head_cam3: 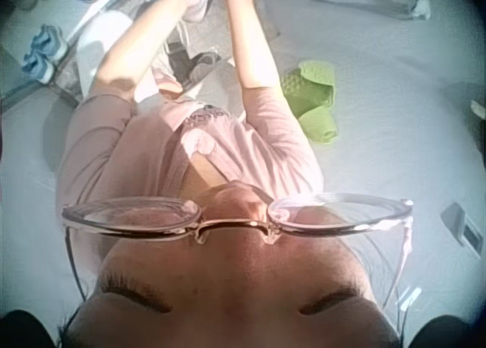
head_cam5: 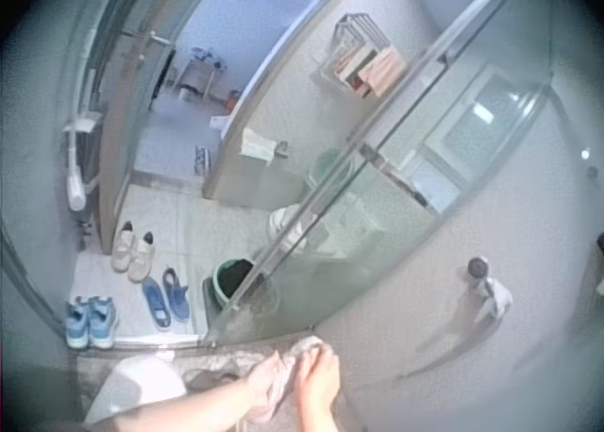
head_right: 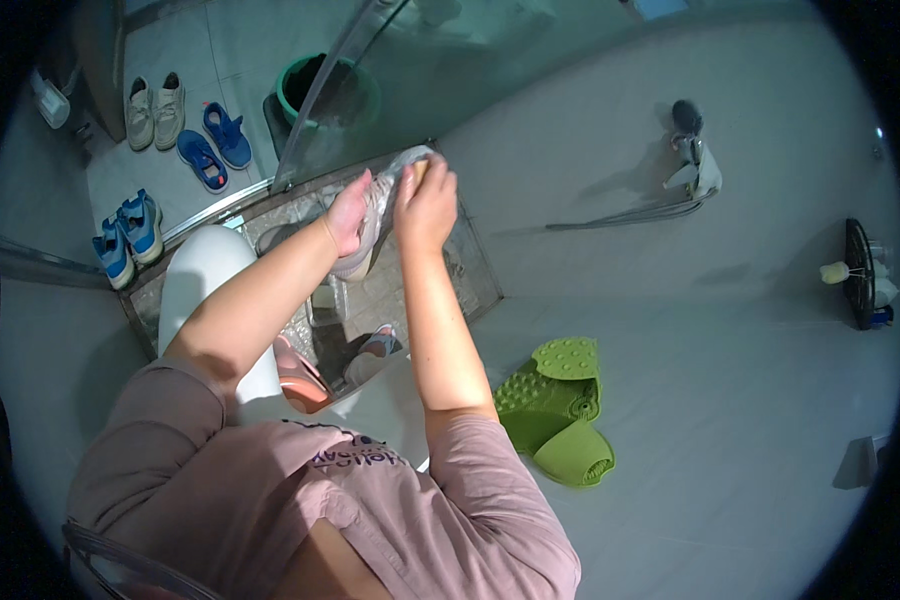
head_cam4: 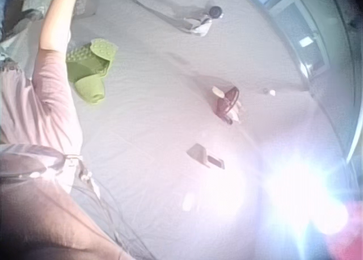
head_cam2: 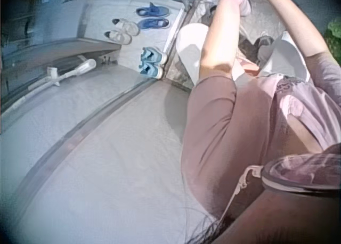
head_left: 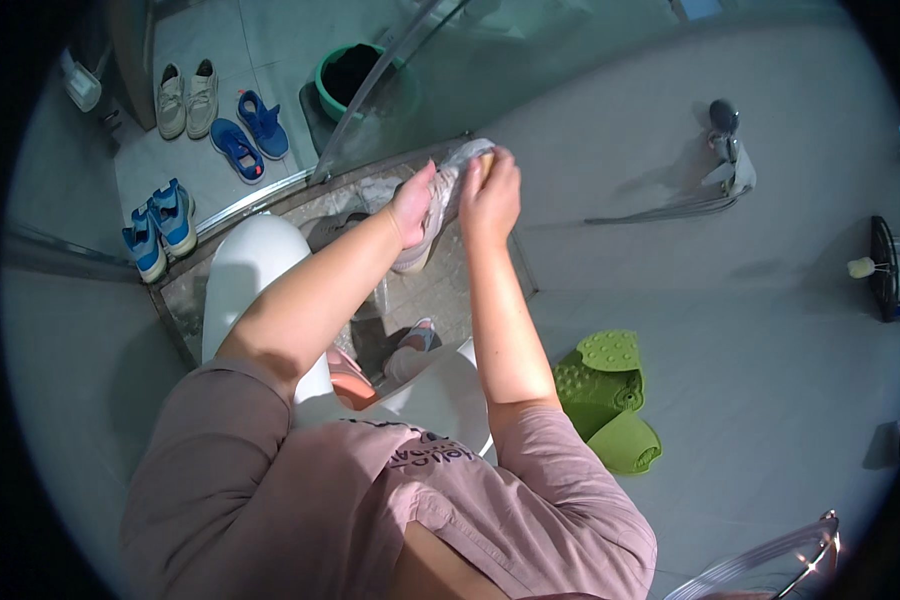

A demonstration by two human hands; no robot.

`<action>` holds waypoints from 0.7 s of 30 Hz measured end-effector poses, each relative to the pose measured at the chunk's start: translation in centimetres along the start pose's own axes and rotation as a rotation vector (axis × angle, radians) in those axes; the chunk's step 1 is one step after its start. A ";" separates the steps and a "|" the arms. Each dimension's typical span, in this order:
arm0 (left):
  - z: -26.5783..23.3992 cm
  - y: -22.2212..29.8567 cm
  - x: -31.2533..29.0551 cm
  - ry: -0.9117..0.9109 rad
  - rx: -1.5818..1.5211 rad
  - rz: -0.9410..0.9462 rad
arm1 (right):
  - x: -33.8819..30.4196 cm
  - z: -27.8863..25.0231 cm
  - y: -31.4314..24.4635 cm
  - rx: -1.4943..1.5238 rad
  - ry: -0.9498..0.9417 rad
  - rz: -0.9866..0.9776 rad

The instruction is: The person scrubs a white sneaker with a brush and a sponge while seated on a small stool. The person repeatedly scrubs the upper, sides, and sole of the shoe, occasionally rinsing the brush under running water.

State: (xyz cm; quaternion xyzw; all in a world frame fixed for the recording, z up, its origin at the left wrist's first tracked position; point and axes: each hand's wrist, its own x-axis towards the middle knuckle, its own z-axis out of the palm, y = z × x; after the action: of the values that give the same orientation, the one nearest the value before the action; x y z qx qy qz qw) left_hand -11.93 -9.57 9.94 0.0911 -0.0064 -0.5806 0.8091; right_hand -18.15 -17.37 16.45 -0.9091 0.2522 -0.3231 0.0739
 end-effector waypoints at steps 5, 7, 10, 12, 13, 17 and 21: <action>0.3 -0.3 0.0 0.121 -0.100 -0.044 | -2.5 1.7 0.1 -0.092 0.025 -0.117; -0.1 -0.9 0.2 0.196 -0.114 -0.076 | -4.7 1.9 0.5 -0.063 -0.014 -0.060; -3.2 -1.8 2.0 0.209 -0.129 -0.076 | -7.7 1.8 2.1 0.011 -0.101 -0.064; -2.6 -1.8 2.1 0.213 -0.141 -0.066 | -8.3 0.9 2.3 0.086 -0.157 -0.050; -2.3 -1.8 2.1 0.215 -0.147 -0.062 | -7.5 0.3 2.8 0.076 -0.162 -0.068; 0.0 -2.3 1.3 0.169 -0.095 -0.085 | 0.3 -0.3 2.0 0.105 0.111 0.059; 0.1 -2.1 1.5 0.172 -0.149 -0.090 | -4.0 1.5 3.0 -0.150 -0.058 -0.051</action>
State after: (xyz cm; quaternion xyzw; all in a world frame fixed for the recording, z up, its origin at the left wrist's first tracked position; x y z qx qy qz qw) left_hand -13.39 -11.65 9.61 0.0802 0.1105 -0.6053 0.7842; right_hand -21.08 -17.93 12.19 -0.9272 0.2504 -0.2787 0.0046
